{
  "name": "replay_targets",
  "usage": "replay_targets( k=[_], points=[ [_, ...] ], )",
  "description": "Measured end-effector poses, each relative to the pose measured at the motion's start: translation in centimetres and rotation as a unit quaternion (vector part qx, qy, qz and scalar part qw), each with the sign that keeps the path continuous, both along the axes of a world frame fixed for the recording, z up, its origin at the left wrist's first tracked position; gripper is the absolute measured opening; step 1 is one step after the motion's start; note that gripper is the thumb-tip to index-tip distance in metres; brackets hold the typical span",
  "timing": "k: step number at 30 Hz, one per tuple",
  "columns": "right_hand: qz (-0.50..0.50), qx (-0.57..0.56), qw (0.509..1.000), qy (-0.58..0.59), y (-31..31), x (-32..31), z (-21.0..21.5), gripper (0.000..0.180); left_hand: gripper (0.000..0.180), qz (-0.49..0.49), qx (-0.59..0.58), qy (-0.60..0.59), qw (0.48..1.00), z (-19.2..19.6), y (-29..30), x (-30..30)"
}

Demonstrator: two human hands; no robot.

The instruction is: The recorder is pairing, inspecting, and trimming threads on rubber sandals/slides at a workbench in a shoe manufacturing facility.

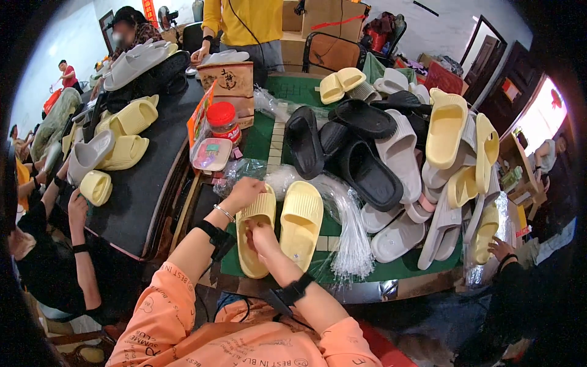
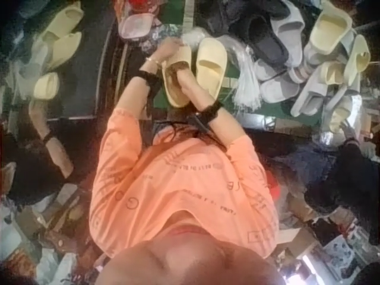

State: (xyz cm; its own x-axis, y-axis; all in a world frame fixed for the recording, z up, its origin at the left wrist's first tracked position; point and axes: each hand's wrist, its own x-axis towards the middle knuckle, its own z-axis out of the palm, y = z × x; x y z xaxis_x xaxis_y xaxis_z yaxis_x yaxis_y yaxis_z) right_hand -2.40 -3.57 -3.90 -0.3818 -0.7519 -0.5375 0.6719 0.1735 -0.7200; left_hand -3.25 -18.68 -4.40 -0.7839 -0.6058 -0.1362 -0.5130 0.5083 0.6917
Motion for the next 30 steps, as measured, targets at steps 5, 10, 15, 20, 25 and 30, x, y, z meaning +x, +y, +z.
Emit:
replay_targets(
  k=[5,10,15,20,25,30],
  points=[
    [-0.17,-0.068,0.96,0.213,7.7,1.7,4.4,0.017,0.03,0.07,0.039,0.16,0.984,-0.7,-1.3,-0.3],
    [-0.172,-0.282,0.943,0.042,13.2,-0.1,7.3,0.017,0.027,0.085,0.416,0.285,0.859,1.7,0.1,-1.9],
    [-0.224,-0.237,0.938,0.113,12.0,-0.3,8.5,0.022,0.028,0.027,0.332,0.257,0.907,1.6,1.0,-2.5],
    [-0.19,-0.055,0.93,0.31,12.5,-1.9,2.3,0.023,0.028,0.019,0.31,0.235,0.921,1.5,2.1,-2.6],
    [-0.152,0.018,0.951,0.268,12.1,-1.7,1.0,0.015,0.028,0.021,0.307,0.224,0.925,1.5,2.4,-2.3],
    [-0.078,0.05,0.978,0.188,13.1,-2.2,1.3,0.018,0.029,0.042,0.309,0.242,0.919,1.2,2.2,-2.1]
  ],
)
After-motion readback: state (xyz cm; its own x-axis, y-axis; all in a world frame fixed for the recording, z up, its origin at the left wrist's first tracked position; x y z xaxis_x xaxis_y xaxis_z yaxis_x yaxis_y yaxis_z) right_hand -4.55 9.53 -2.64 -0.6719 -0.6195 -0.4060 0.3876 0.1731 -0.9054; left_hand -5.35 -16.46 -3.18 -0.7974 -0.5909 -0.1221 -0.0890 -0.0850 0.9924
